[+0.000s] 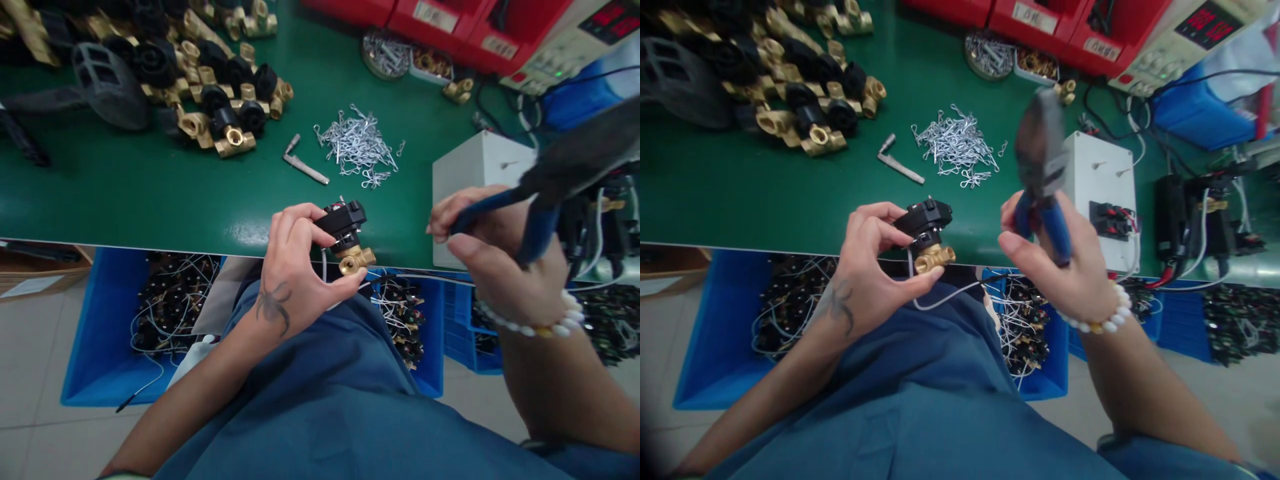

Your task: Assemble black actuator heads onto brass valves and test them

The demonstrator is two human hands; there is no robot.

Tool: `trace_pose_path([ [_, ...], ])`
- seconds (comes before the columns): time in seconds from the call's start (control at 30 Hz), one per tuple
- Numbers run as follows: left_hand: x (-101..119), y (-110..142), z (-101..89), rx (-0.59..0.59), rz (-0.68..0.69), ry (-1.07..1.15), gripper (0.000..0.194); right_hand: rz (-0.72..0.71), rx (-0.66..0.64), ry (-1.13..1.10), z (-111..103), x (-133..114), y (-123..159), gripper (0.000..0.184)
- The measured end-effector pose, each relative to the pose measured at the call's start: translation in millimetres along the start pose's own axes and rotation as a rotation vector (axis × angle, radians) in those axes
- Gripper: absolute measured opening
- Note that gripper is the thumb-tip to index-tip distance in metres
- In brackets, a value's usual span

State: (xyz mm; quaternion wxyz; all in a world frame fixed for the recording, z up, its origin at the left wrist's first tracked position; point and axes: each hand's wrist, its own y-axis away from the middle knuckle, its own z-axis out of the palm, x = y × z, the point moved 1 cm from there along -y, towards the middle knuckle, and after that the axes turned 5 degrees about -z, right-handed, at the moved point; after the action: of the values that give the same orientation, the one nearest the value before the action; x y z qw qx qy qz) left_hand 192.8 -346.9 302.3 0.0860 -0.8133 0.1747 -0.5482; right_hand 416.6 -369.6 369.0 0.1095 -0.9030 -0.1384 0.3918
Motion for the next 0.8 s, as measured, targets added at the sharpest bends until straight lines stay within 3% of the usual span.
trace_pose_path([
  [0.07,0,0,1.0,0.018,0.011,0.000,0.036,-0.050,0.033,0.114,0,-3,2,0.013],
  [0.23,-2,2,3.7,0.045,0.044,-0.027,0.037,-0.153,-0.225,0.547,8,-9,1,0.012],
  [0.27,-1,2,4.1,0.048,0.053,-0.031,0.037,-0.155,-0.194,0.540,7,-10,1,0.011],
  [0.4,-2,2,5.1,0.062,0.051,-0.025,0.038,-0.100,0.174,0.402,-3,-12,0,0.014],
  [0.43,-2,2,5.3,0.066,0.050,-0.025,0.038,-0.097,0.164,0.410,-4,-11,-1,0.014],
  [0.53,-2,2,5.7,0.072,0.060,-0.039,0.040,-0.124,-0.178,0.521,-1,-9,-1,0.012],
  [0.6,-3,2,6.0,0.073,0.069,-0.047,0.040,-0.123,-0.282,0.542,1,-9,-1,0.013],
  [0.63,-3,2,6.0,0.073,0.069,-0.046,0.040,-0.116,-0.216,0.528,0,-10,-1,0.013],
  [0.73,-3,2,5.9,0.077,0.062,-0.033,0.039,-0.121,0.200,0.471,0,-10,2,0.013],
  [0.77,-3,2,5.9,0.079,0.060,-0.031,0.039,-0.132,0.260,0.476,1,-9,3,0.012],
  [0.8,-3,2,5.9,0.079,0.060,-0.032,0.039,-0.146,0.224,0.500,3,-8,3,0.012],
])
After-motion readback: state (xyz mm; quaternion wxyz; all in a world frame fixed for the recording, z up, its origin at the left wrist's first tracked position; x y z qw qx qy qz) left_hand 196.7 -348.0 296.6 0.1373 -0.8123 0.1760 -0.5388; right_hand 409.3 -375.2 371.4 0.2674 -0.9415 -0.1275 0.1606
